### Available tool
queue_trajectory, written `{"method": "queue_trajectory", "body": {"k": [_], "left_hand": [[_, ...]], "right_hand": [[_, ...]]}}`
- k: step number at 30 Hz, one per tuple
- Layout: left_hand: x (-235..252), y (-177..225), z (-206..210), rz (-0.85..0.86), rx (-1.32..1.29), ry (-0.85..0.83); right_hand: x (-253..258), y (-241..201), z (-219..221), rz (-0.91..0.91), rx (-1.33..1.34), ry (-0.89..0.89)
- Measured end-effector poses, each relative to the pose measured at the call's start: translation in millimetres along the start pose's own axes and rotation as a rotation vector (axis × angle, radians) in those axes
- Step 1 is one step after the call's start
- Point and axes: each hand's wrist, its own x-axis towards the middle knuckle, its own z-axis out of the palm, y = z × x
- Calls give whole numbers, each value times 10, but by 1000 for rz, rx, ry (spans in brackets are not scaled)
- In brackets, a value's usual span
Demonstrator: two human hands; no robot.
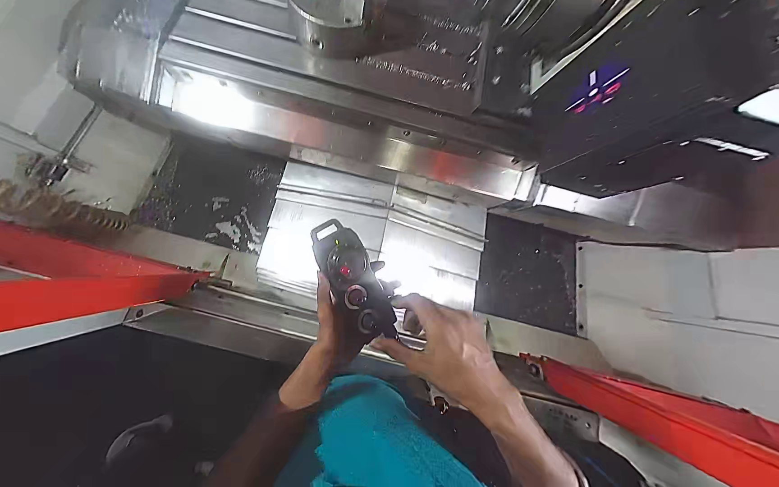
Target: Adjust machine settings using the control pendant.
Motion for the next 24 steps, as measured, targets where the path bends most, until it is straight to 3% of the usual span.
{"method": "queue_trajectory", "body": {"k": [2,4,15,20,24], "left_hand": [[50,11,44,-2,24,17],[112,13,110,3,30,18],[408,100,81,68,148,33],[531,123,-34,-50,124,150],[602,105,-332,-139,114,178]], "right_hand": [[130,24,-17,-111,0,111],[257,1,38,-139,-32,115],[582,16,265,-75,-100,209],[576,24,331,76,-127,120],[552,-22,497,178,-150,-78]]}}
